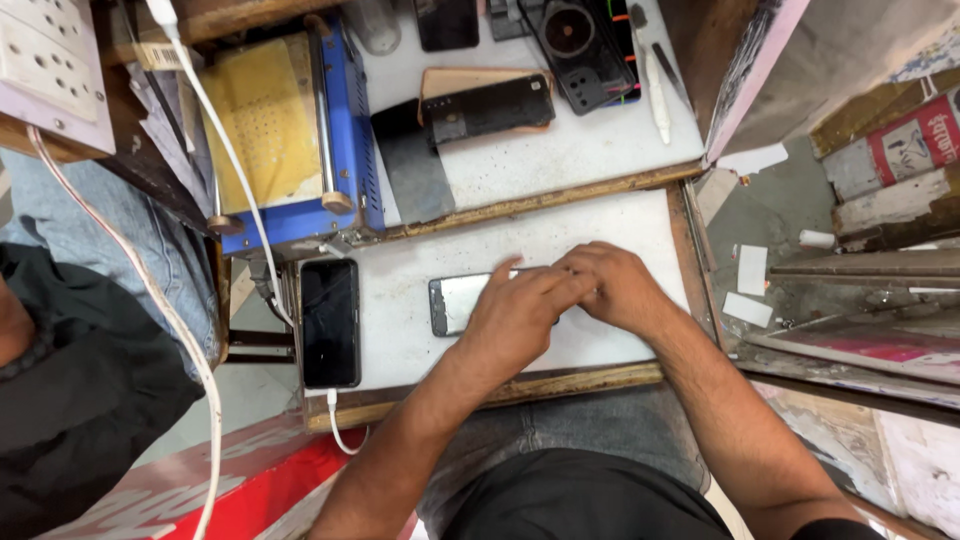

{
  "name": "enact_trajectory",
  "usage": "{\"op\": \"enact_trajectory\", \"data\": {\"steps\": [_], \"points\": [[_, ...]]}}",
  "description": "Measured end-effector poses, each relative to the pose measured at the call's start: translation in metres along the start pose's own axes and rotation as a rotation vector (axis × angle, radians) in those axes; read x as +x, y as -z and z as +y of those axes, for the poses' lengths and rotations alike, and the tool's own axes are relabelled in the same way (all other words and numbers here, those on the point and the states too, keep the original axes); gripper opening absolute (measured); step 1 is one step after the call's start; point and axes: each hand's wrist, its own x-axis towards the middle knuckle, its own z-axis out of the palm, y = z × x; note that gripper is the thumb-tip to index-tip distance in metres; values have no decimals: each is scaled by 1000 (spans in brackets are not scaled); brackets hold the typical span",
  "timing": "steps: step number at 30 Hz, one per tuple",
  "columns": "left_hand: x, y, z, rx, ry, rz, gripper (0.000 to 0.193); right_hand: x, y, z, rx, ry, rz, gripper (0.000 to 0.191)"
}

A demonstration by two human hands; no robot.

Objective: The person removes a black protective film from a blue smartphone, then uses a red-handled screwdriver to unscrew and remove the back cover. The person then inspects the exposed internal components of the phone.

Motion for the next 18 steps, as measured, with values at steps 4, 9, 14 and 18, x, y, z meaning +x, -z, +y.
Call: {"op": "enact_trajectory", "data": {"steps": [4,9,14,18], "points": [[-2,-2,-1,161,219,-77,40,0,-1,0,0,-34,-18,27],[-10,-2,-8,23,52,46,44,1,0,-1,-16,96,34,23],[-19,-6,-15,5,181,256,47,2,4,-6,-32,43,-40,22],[-32,-6,-17,-32,261,347,51,1,8,-10,-4,70,-52,24]]}}
